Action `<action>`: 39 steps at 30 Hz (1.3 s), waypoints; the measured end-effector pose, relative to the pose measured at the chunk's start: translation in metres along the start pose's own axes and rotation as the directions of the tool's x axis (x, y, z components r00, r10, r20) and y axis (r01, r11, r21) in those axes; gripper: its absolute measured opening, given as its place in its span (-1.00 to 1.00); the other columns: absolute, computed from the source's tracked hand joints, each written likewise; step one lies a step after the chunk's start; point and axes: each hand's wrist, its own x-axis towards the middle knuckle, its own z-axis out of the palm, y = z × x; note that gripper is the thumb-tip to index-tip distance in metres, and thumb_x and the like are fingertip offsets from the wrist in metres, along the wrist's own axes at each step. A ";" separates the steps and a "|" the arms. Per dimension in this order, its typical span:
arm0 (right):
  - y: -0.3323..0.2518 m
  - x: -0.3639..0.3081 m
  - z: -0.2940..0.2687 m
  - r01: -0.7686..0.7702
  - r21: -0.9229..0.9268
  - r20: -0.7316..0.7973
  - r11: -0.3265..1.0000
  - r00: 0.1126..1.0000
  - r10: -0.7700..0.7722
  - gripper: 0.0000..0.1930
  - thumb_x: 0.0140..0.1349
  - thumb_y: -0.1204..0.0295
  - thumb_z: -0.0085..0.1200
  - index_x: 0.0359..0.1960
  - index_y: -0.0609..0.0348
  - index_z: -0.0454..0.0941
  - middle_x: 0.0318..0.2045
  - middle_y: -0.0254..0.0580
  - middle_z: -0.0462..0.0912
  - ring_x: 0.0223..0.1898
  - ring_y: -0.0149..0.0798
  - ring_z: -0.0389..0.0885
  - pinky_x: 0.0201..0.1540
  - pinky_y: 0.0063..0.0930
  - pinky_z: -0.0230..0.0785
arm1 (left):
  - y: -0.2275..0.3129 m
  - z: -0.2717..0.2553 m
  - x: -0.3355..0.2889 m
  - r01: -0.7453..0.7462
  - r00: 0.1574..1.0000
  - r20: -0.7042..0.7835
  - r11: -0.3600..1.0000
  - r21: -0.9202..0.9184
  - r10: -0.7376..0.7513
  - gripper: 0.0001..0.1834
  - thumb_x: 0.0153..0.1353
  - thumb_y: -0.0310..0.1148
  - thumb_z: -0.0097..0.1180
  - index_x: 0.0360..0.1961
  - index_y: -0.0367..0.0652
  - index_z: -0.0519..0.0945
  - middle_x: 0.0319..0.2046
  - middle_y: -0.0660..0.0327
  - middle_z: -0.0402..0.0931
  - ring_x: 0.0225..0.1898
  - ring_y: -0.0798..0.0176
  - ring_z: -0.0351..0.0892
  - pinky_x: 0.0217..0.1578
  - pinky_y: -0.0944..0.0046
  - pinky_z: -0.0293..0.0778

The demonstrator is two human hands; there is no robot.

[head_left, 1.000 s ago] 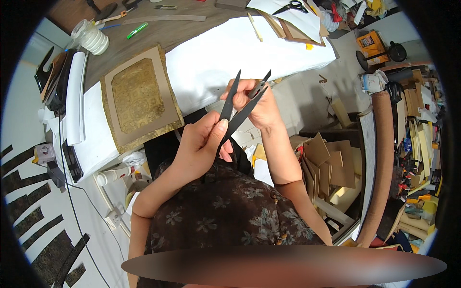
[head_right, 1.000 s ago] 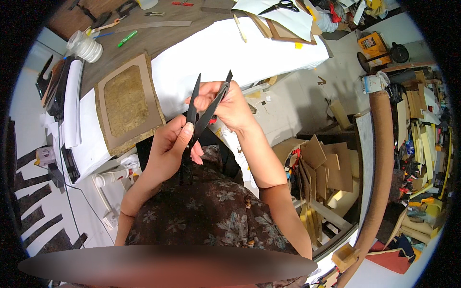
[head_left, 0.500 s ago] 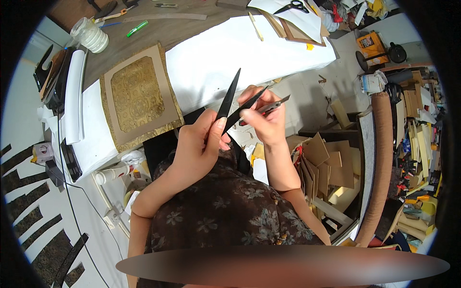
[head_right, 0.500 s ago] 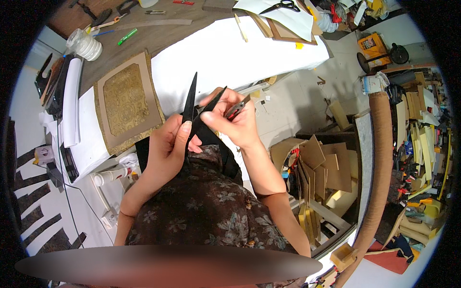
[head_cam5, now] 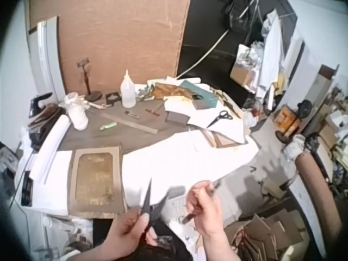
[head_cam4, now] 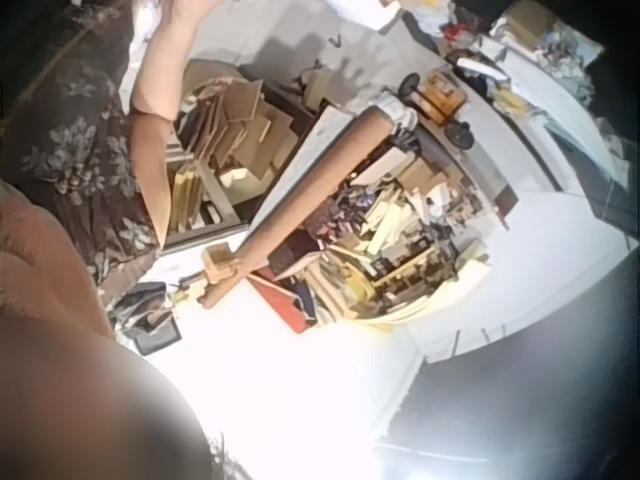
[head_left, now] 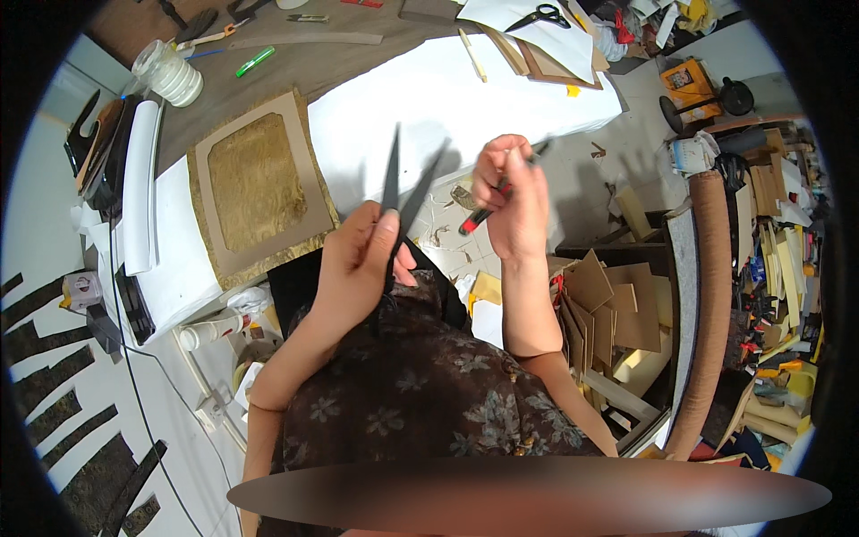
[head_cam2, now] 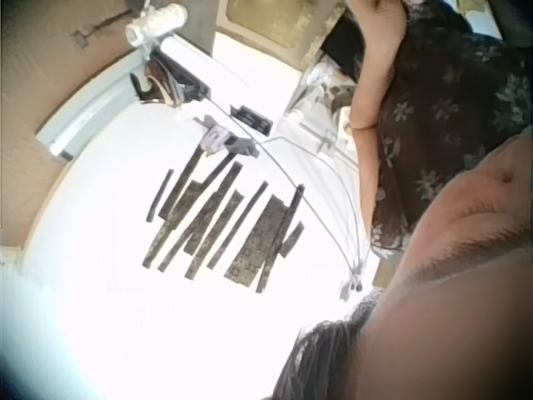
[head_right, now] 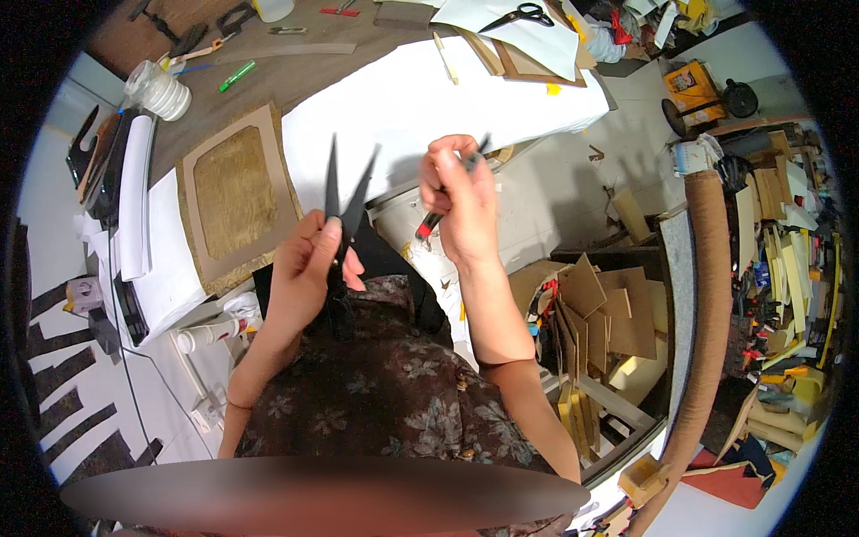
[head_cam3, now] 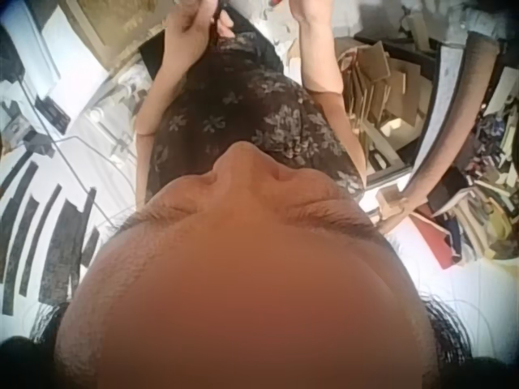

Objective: The person aligns a patterned fabric on a board, irons it to adhere, then uses a metal file to sharpen scissors before trimming the fabric edges. The person flips the board to trim the remaining sides and discards the cut pieces.

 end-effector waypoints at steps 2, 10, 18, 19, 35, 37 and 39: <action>-0.002 -0.001 0.001 -0.157 0.262 0.114 0.952 0.985 0.132 -0.82 0.40 0.34 0.02 -0.13 0.15 0.38 -0.37 -0.29 0.42 -0.55 -0.53 0.20 -0.52 -0.64 0.01 | 0.003 -0.004 0.005 0.056 0.998 -0.028 0.982 -0.183 -0.062 -0.69 0.52 -0.27 -0.12 -0.35 -0.24 0.45 -0.58 0.22 0.51 -0.69 0.37 0.47 -0.63 0.41 0.42; 0.018 -0.008 -0.005 -0.053 -0.159 0.012 0.986 0.998 0.056 -0.73 0.52 0.33 -0.10 0.12 0.19 0.43 -0.43 -0.28 0.49 -0.53 -0.50 0.34 -0.51 -0.62 0.20 | 0.011 -0.025 0.005 0.234 0.939 0.337 0.852 -0.468 -0.072 -0.53 0.53 0.00 -0.20 -0.09 -0.26 0.48 -0.57 0.36 0.30 -0.78 0.49 0.21 -0.77 0.46 0.18; 0.030 -0.027 -0.024 -0.197 -0.254 0.004 0.947 0.979 0.204 -0.71 0.52 0.32 -0.12 0.17 0.13 0.40 -0.44 -0.41 0.40 -0.60 -0.58 0.16 -0.57 -0.71 0.01 | 0.021 -0.024 0.005 0.116 0.930 0.366 0.905 -0.410 0.046 -0.02 0.44 0.29 -0.38 0.20 -0.68 0.29 -0.62 0.21 0.42 -0.79 0.37 0.38 -0.78 0.36 0.39; 0.024 -0.028 -0.023 -0.171 -0.228 0.033 0.958 0.982 0.184 -0.71 0.52 0.32 -0.11 0.16 0.14 0.40 -0.42 -0.41 0.40 -0.59 -0.58 0.16 -0.57 -0.71 -0.01 | 0.024 -0.024 0.004 0.101 0.935 0.353 0.929 -0.357 0.034 0.01 0.43 0.30 -0.35 0.16 -0.74 0.30 -0.67 0.15 0.46 -0.77 0.32 0.45 -0.73 0.34 0.48; 0.009 0.035 0.038 0.063 -0.325 0.251 0.944 0.968 0.022 -0.72 0.42 0.27 0.10 -0.12 0.29 0.57 -0.57 -0.47 0.43 -0.57 -0.63 0.25 -0.56 -0.69 0.01 | 0.026 -0.026 0.000 0.146 0.906 0.418 0.973 -0.178 -0.059 -0.33 0.51 0.08 -0.27 0.06 -0.47 0.45 -0.61 0.11 0.58 -0.71 0.31 0.51 -0.65 0.40 0.43; 0.007 0.035 0.042 0.168 -0.328 0.213 0.929 0.972 -0.101 -0.71 0.46 0.28 0.03 0.02 0.25 0.48 -0.54 -0.46 0.40 -0.53 -0.63 0.26 -0.54 -0.70 0.03 | 0.031 -0.027 0.002 0.177 0.934 0.335 0.975 -0.137 -0.122 -0.47 0.52 0.01 -0.23 -0.06 -0.35 0.46 -0.60 0.09 0.59 -0.73 0.32 0.47 -0.67 0.40 0.40; -0.002 0.028 0.026 0.117 -0.369 0.175 0.922 0.983 -0.055 -0.71 0.48 0.29 -0.01 0.08 0.22 0.42 -0.51 -0.47 0.44 -0.50 -0.62 0.28 -0.47 -0.69 0.10 | 0.033 -0.032 0.003 0.165 0.928 0.357 0.977 -0.132 -0.109 -0.57 0.52 -0.04 -0.19 -0.15 -0.26 0.42 -0.60 0.08 0.59 -0.76 0.34 0.43 -0.70 0.41 0.37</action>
